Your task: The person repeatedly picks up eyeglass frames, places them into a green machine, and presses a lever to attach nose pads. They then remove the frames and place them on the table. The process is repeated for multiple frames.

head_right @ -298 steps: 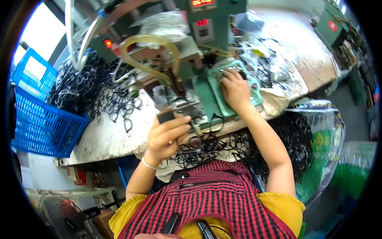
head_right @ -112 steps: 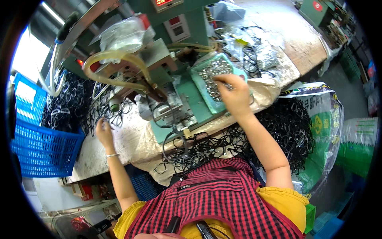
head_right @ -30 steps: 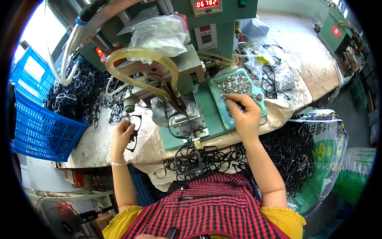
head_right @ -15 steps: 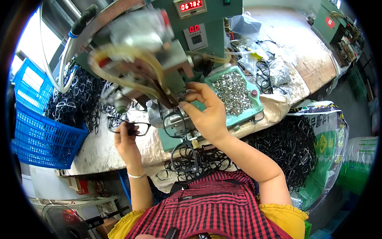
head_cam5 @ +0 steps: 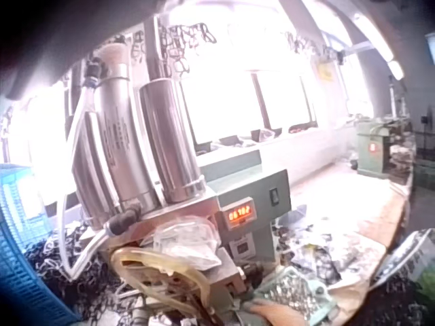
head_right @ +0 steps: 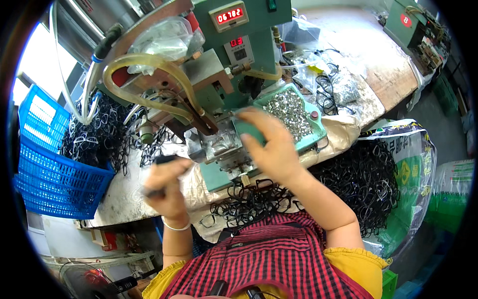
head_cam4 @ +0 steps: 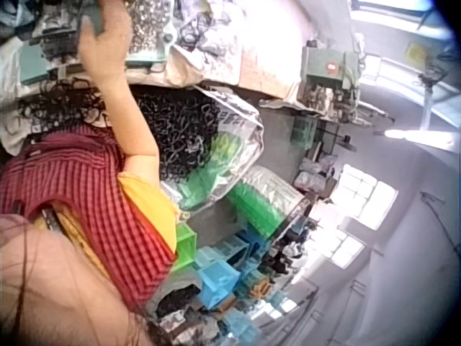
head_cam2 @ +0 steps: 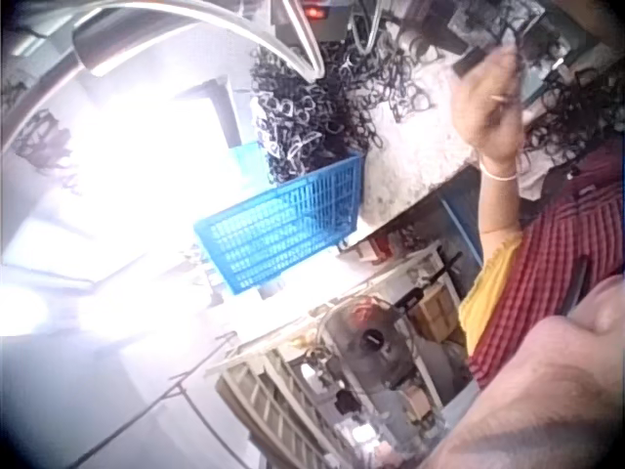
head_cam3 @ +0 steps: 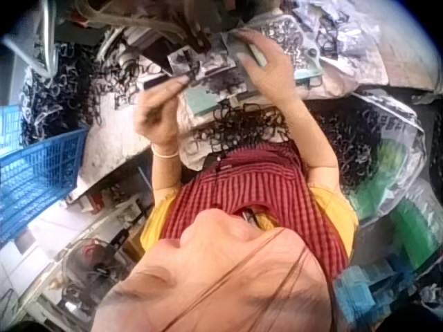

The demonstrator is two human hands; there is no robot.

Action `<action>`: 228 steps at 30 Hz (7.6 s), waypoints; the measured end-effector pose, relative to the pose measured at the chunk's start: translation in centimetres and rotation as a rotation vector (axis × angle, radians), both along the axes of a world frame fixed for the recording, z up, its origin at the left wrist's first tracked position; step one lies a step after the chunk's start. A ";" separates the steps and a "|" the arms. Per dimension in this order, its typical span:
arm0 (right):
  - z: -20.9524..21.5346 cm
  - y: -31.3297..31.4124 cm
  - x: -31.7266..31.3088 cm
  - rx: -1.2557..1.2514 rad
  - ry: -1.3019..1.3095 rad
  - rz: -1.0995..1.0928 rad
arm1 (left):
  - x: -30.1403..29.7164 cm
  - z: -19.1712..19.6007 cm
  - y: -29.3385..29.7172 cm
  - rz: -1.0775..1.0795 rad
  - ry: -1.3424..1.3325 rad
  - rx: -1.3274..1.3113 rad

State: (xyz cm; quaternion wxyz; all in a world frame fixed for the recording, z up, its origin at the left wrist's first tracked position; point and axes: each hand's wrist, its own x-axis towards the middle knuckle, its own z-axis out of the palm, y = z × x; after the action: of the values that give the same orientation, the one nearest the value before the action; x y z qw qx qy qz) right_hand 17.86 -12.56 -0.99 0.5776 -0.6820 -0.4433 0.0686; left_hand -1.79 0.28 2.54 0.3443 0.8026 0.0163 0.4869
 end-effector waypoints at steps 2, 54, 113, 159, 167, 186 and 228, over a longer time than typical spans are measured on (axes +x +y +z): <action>-4.0 -0.5 3.3 -0.218 -0.461 -0.341 | 0.6 -1.2 -0.7 -0.079 0.056 0.212; -1.4 -0.5 1.8 0.062 0.007 -0.062 | -7.8 -11.0 15.8 0.902 0.296 0.121; -10.4 2.1 7.7 0.414 0.430 -0.339 | -10.5 -6.1 9.4 1.018 0.435 0.183; -1.0 4.8 -3.2 0.309 0.454 0.160 | 0.6 1.1 1.2 0.019 -0.247 -0.064; -1.2 4.7 -3.7 0.383 0.618 0.152 | -0.3 0.4 1.9 0.051 -0.315 -0.221; 2.1 1.4 -4.2 0.176 0.338 0.204 | -0.5 0.3 -1.0 0.027 0.119 -0.074; -9.0 -3.3 6.7 0.011 0.087 -0.444 | -9.2 -18.0 15.3 1.143 0.678 0.163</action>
State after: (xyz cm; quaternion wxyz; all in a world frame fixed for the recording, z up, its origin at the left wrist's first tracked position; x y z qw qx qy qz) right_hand 24.52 -15.90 -10.02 0.6008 -0.7561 -0.2574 -0.0335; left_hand -11.03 15.59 -15.42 -0.0537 0.7997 0.5093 0.3133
